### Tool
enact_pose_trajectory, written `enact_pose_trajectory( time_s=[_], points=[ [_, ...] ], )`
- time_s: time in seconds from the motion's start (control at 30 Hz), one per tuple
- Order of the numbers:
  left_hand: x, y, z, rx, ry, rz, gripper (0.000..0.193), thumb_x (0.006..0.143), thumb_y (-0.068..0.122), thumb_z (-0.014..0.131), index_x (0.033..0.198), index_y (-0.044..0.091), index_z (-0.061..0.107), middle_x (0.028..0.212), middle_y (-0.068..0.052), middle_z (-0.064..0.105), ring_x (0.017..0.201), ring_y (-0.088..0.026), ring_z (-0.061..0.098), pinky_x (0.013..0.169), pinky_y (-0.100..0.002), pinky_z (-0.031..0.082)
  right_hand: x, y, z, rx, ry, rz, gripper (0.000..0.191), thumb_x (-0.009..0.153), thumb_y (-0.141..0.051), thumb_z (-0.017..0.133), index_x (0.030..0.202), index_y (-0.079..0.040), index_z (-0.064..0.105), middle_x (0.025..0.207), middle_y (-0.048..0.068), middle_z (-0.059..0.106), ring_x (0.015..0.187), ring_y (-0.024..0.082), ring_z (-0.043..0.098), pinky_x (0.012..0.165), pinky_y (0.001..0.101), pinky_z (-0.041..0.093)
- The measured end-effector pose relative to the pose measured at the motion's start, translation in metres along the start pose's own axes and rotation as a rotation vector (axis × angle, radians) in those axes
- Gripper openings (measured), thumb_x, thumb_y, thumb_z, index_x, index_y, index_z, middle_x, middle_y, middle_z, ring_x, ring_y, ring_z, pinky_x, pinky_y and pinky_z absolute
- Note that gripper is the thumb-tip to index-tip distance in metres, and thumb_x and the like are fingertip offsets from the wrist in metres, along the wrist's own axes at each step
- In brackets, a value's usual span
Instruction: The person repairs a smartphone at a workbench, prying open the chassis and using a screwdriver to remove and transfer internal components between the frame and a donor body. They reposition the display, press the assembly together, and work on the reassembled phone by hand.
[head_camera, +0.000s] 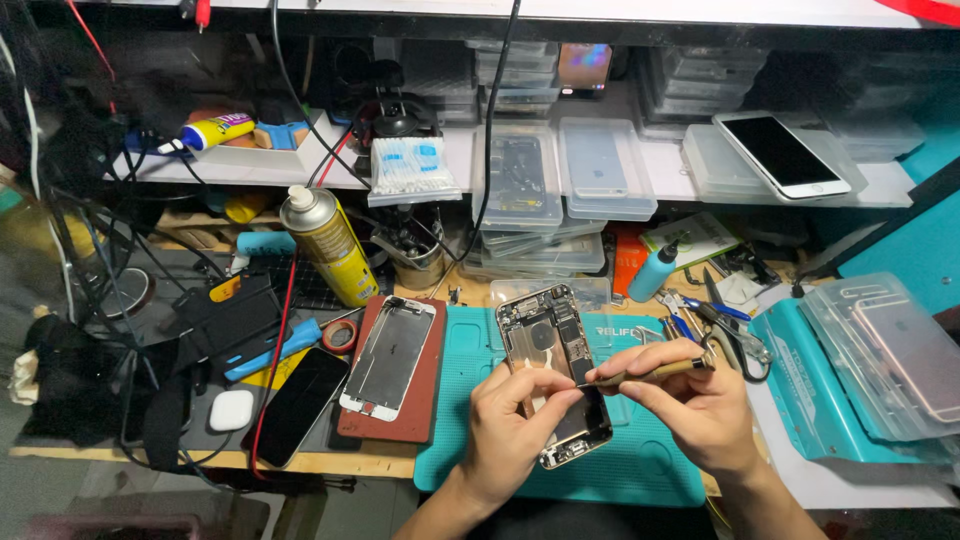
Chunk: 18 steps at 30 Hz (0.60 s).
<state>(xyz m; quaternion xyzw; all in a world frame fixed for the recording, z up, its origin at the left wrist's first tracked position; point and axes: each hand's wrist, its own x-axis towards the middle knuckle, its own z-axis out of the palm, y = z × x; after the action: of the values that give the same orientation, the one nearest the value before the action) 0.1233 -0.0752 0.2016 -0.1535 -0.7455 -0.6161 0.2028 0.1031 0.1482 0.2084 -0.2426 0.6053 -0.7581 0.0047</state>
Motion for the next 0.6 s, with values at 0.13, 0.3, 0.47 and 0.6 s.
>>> enact_pose_trajectory(
  time_s=[0.13,0.3,0.47,0.6],
  points=[
    [0.0,0.001,0.0,-0.02,-0.001,-0.038,0.014,0.08,0.005,0.086,0.089,0.006,0.076,0.079,-0.002,0.068,0.059,-0.008,0.055,0.05,-0.024,0.043,0.0,0.0,0.003,0.004,-0.006,-0.027,0.026,0.09,0.02,0.057,0.11,0.004,0.059,0.113,0.029,0.071,0.11,0.037,0.074,0.097,0.0472,0.062],
    [-0.001,0.0,-0.001,-0.04,-0.027,-0.068,0.016,0.08,0.004,0.086,0.092,0.005,0.076,0.081,-0.004,0.069,0.062,-0.009,0.059,0.052,-0.024,0.045,-0.001,-0.002,0.005,-0.017,0.021,-0.014,0.026,0.089,0.02,0.058,0.109,0.004,0.059,0.112,0.028,0.072,0.109,0.037,0.074,0.095,0.0476,0.062],
    [0.001,0.001,-0.001,-0.126,0.004,-0.02,0.02,0.084,0.0,0.08,0.102,0.002,0.071,0.096,-0.007,0.071,0.084,-0.015,0.072,0.07,-0.026,0.058,0.002,-0.009,0.008,-0.088,0.069,-0.169,0.031,0.092,0.019,0.058,0.118,0.001,0.056,0.117,0.024,0.068,0.113,0.035,0.073,0.098,0.0488,0.062],
    [0.002,-0.002,-0.003,-0.029,0.035,0.002,0.021,0.083,-0.001,0.08,0.102,0.001,0.071,0.098,-0.009,0.073,0.086,-0.018,0.072,0.073,-0.028,0.057,0.005,-0.006,0.013,-0.381,0.118,-0.343,0.056,0.092,0.017,0.061,0.138,-0.004,0.038,0.115,0.021,0.07,0.111,0.031,0.074,0.097,0.0432,0.065]
  ],
)
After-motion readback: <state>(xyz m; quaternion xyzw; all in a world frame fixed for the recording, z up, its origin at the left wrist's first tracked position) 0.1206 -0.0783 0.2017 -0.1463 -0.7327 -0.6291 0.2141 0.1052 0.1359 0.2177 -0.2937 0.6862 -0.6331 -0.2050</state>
